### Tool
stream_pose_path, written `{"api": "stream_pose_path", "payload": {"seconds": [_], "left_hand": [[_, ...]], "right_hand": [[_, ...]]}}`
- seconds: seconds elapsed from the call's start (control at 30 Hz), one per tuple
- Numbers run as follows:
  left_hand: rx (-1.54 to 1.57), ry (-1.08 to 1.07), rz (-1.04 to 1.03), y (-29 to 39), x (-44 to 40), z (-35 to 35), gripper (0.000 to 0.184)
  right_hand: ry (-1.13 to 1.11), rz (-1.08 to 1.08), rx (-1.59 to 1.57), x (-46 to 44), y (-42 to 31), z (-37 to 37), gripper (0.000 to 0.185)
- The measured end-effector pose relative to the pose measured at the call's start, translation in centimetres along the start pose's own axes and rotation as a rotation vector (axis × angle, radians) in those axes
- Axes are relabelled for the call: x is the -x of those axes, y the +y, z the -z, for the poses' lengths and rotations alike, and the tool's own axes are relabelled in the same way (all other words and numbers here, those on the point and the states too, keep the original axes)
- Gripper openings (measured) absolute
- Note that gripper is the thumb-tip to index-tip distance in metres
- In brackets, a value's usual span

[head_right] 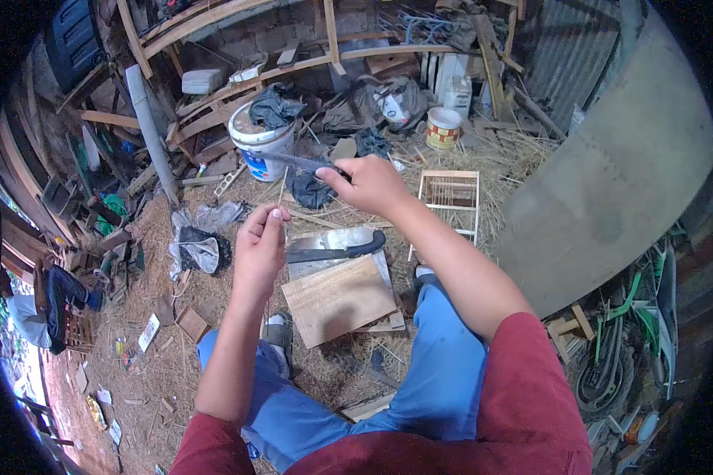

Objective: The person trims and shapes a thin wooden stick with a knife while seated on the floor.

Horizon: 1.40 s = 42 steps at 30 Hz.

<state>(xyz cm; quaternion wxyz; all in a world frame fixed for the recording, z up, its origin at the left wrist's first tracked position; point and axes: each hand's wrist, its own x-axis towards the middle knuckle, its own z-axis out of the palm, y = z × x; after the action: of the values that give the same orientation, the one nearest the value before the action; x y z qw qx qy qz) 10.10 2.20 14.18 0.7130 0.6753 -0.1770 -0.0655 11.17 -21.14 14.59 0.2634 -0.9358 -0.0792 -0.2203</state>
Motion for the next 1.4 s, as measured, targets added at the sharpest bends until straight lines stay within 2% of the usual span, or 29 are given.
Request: {"api": "stream_pose_path", "payload": {"seconds": [0.07, 0.17, 0.27, 0.37, 0.43, 0.47, 0.53, 0.57, 0.63, 0.73, 0.87, 0.9, 0.97, 1.0, 1.07, 1.17, 1.2, 1.23, 1.3, 1.4], "left_hand": [[-0.025, -0.004, 0.000, 0.1, 0.1, -0.1, 0.020], [0.002, -0.010, 0.019, 0.3, 0.1, -0.1, 0.020], [0.066, -0.030, 0.029, 0.4, -0.1, 0.0, 0.019], [0.156, -0.044, 0.093, 0.8, -0.2, 0.2, 0.019], [0.190, -0.065, 0.101, 0.6, -0.3, 0.4, 0.020], [0.189, -0.065, 0.102, 0.4, -0.4, 0.4, 0.020], [0.153, -0.025, 0.091, -0.2, -0.6, 0.3, 0.019], [0.152, -0.026, 0.094, -0.6, -0.7, 0.3, 0.019], [0.097, -0.002, 0.093, -1.1, -0.9, 0.4, 0.018], [-0.013, 0.006, 0.061, -1.4, -0.7, 0.3, 0.016], [-0.012, 0.010, 0.059, -0.7, -0.1, -0.2, 0.020], [0.009, -0.011, 0.025, -0.4, 0.1, -0.3, 0.019], [0.031, -0.041, 0.003, 0.4, 0.8, -0.8, 0.019], [0.084, -0.058, 0.036, 1.1, 1.2, -1.0, 0.019], [0.142, -0.064, 0.057, 1.6, 1.0, -0.7, 0.019], [0.199, -0.099, 0.149, 1.0, 0.2, 0.3, 0.018], [0.216, -0.113, 0.160, 0.7, -0.1, 0.5, 0.018], [0.232, -0.126, 0.171, 0.5, -0.3, 0.5, 0.019], [0.240, -0.113, 0.177, 0.8, -0.4, 0.3, 0.018], [0.258, -0.097, 0.184, 0.5, -0.6, 0.3, 0.016]], "right_hand": [[0.018, -0.035, -0.020, 0.2, 0.2, -0.4, 0.056], [0.062, 0.058, -0.037, 0.8, -1.0, -0.9, 0.048], [0.049, -0.037, -0.069, 0.7, -1.1, -1.1, 0.048], [0.142, -0.082, -0.162, 0.3, -0.8, -1.3, 0.053], [0.010, -0.039, -0.077, 0.7, -2.2, -0.5, 0.053], [0.011, -0.039, -0.078, 0.9, -2.4, -0.7, 0.053], [0.013, 0.140, 0.064, 1.2, -2.6, -1.2, 0.052], [0.012, 0.136, 0.063, 1.2, -2.7, -1.4, 0.052], [0.007, 0.260, 0.084, 1.3, -2.7, -1.6, 0.051], [-0.002, 0.304, 0.071, 1.0, -2.0, -1.7, 0.051], [0.021, 0.355, 0.088, 1.2, -1.4, -1.7, 0.048], [0.020, 0.351, 0.088, 0.5, -0.2, -1.7, 0.048], [0.101, -0.147, -0.148, -1.3, 3.9, -1.6, 0.049], [0.104, -0.155, -0.148, -1.0, 5.2, -1.4, 0.049], [0.153, -0.304, -0.231, -1.2, 6.6, -0.8, 0.054], [0.154, -0.226, -0.314, 0.0, 2.4, -0.8, 0.052], [0.245, -0.131, -0.429, 0.2, 1.5, -1.6, 0.049], [0.244, -0.130, -0.428, 0.5, 0.6, -1.3, 0.049], [-0.039, -0.175, -0.299, 0.9, -0.8, -0.5, 0.050], [-0.003, -0.118, -0.378, 1.0, -1.5, -1.6, 0.052]]}}
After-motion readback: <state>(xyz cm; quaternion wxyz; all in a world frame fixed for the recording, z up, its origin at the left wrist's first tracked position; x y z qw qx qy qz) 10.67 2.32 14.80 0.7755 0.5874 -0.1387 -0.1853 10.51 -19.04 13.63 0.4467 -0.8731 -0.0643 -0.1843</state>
